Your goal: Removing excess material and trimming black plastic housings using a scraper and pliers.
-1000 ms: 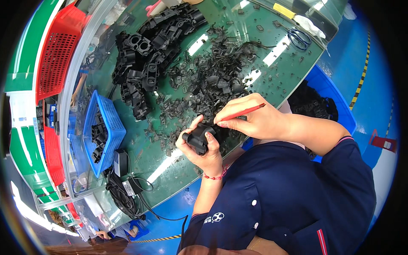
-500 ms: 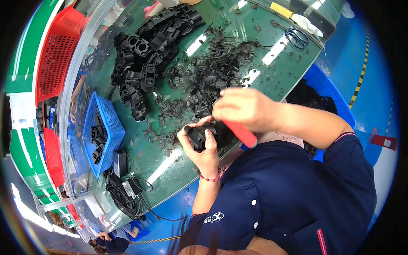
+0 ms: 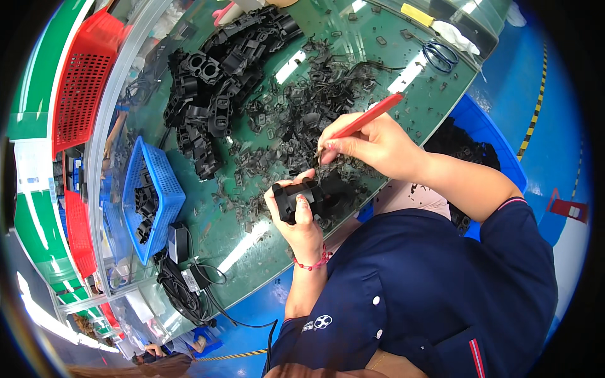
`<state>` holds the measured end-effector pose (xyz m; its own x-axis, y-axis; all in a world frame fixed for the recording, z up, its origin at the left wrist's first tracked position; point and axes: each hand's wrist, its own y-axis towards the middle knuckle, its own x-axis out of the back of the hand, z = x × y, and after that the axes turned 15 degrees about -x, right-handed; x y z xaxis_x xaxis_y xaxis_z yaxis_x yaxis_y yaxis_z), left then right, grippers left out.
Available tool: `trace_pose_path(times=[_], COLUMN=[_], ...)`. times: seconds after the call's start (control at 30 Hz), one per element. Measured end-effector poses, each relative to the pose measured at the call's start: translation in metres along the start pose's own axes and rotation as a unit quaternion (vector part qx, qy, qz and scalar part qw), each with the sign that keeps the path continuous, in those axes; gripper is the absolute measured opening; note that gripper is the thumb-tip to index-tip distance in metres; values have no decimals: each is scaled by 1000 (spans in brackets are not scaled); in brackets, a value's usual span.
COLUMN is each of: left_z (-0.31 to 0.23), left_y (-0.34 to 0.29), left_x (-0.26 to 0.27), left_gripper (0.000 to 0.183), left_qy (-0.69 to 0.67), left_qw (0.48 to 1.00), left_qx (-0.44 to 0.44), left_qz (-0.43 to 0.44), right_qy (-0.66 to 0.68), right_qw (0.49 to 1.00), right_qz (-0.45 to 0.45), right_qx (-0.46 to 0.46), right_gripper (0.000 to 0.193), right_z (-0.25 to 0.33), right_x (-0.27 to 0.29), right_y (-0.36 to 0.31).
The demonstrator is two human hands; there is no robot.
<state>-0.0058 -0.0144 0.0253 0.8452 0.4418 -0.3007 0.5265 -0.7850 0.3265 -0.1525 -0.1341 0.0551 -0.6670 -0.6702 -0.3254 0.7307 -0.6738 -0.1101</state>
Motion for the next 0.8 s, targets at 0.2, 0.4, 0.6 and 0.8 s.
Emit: trace_pose_path(times=[0.2, 0.4, 0.6, 0.8], left_z=[5, 6, 3, 4], left_y=[-2, 0, 0, 0], left_x=[2, 2, -1, 0], left_gripper=[46, 50, 52, 54], left_qy=[154, 215, 250, 314], left_qw=[979, 959, 946, 923], left_qx=[-133, -182, -204, -218], left_qz=[0, 16, 23, 40], right_qy=[-94, -154, -193, -312], right_qw=[995, 987, 980, 943], right_qz=[12, 20, 4, -21], right_qx=[-22, 53, 47, 115], right_gripper=[20, 9, 10, 11], right_z=[1, -9, -10, -7], right_x=[0, -8, -12, -15], right_y=[-5, -10, -9, -12])
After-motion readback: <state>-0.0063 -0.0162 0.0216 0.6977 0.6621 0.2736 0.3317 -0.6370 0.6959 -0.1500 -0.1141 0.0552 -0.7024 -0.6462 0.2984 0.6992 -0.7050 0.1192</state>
